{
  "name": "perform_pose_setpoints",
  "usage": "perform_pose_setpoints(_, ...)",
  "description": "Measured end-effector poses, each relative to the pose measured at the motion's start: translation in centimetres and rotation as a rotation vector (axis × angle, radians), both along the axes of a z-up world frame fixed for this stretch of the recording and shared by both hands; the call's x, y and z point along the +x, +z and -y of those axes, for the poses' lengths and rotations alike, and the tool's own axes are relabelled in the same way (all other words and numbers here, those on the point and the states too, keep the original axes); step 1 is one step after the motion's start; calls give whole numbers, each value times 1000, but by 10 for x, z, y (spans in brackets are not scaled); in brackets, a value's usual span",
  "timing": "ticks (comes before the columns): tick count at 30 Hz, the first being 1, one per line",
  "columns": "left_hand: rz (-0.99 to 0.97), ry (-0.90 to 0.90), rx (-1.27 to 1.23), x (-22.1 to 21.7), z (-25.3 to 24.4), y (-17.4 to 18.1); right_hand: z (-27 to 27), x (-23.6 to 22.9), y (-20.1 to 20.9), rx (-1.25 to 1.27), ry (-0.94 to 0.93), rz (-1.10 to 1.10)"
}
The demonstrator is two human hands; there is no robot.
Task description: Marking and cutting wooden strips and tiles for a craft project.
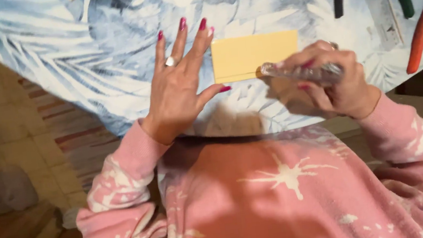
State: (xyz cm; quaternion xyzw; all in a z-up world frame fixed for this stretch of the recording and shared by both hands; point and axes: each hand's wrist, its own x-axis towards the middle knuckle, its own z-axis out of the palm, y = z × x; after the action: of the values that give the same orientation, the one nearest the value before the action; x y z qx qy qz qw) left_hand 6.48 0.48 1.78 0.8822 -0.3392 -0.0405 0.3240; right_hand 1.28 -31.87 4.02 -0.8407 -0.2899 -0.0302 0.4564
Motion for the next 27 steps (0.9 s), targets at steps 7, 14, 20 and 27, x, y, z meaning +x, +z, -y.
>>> perform_pose_setpoints(7,85,-43,-14,6,-1,0,17,-9,31,-31,-225,67)
perform_pose_setpoints(14,104,-134,-247,14,20,35,65,-7,7,-602,-719,-45)
perform_pose_setpoints(20,-37,-143,-470,6,67,48,106,-33,13,-635,-981,-1)
perform_pose_setpoints(27,-300,114,-1091,-35,162,28,149,-65,-36,-864,-1137,4)
